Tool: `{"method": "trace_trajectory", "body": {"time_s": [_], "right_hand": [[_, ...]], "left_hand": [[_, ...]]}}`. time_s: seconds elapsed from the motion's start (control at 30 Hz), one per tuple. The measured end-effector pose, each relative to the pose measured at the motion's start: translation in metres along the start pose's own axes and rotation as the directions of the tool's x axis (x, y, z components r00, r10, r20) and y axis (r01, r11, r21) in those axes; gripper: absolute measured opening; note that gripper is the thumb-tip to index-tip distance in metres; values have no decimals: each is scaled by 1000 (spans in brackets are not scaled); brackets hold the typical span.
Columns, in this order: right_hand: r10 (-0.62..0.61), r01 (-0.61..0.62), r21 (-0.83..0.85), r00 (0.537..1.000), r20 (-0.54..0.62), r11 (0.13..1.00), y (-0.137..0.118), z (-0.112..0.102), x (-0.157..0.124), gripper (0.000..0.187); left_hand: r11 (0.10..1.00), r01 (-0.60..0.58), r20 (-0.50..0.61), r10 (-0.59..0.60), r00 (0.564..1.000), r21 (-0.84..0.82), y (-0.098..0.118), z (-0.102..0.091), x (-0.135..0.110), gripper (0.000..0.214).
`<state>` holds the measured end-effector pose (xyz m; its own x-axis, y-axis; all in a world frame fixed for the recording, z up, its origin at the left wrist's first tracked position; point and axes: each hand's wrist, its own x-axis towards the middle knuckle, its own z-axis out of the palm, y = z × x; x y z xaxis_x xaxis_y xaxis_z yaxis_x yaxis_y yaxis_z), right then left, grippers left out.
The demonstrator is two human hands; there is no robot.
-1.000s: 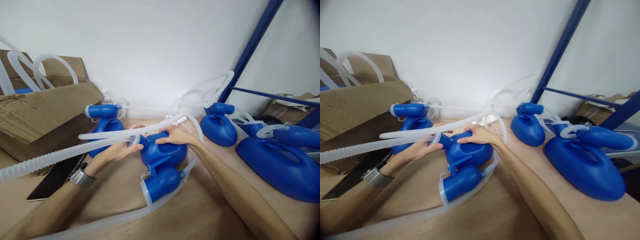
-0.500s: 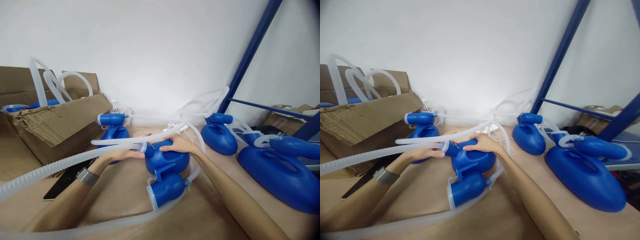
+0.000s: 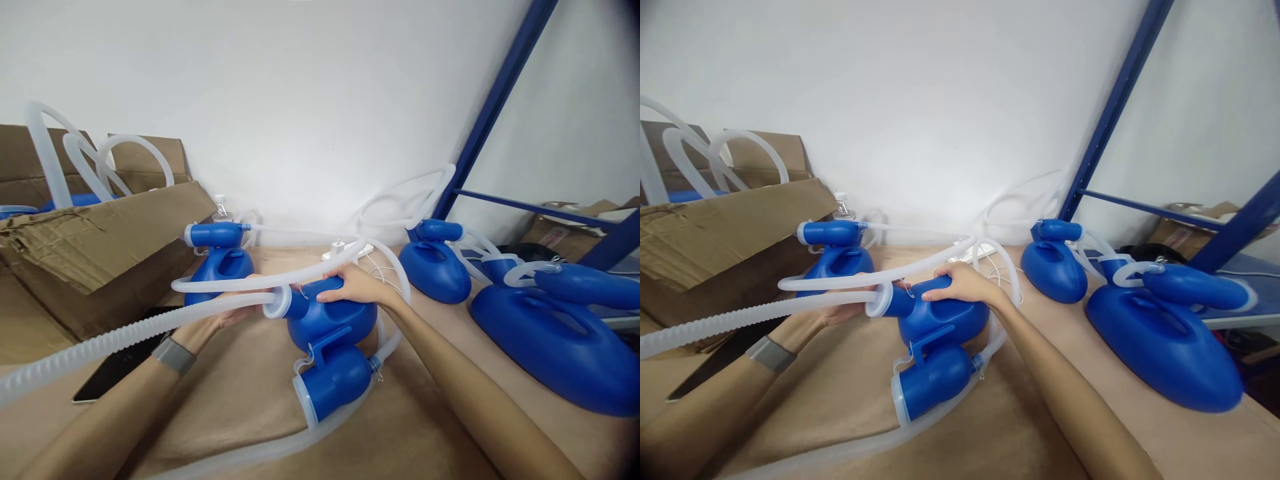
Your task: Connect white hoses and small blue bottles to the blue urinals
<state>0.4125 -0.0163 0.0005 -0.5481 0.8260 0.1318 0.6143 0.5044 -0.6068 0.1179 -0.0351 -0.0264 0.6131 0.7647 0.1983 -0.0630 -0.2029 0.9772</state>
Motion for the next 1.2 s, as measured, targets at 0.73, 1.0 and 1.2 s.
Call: {"method": "trace_trajectory", "body": {"time_s": [0.73,1.0,1.2], "right_hand": [[-26,27,35,1000,-12,999,0,0,0,52],[4,-4,28,1000,-20,1000,-1,0,-1,54],[4,-3,32,1000,-14,999,-2,0,-1,51]], "left_hand": [[1000,-4,-70,3,998,-10,13,13,4,38],[995,-15,-9,16,1000,98,14,8,5,33],[982,-29,9,28,1000,188,28,8,2,39]]}}
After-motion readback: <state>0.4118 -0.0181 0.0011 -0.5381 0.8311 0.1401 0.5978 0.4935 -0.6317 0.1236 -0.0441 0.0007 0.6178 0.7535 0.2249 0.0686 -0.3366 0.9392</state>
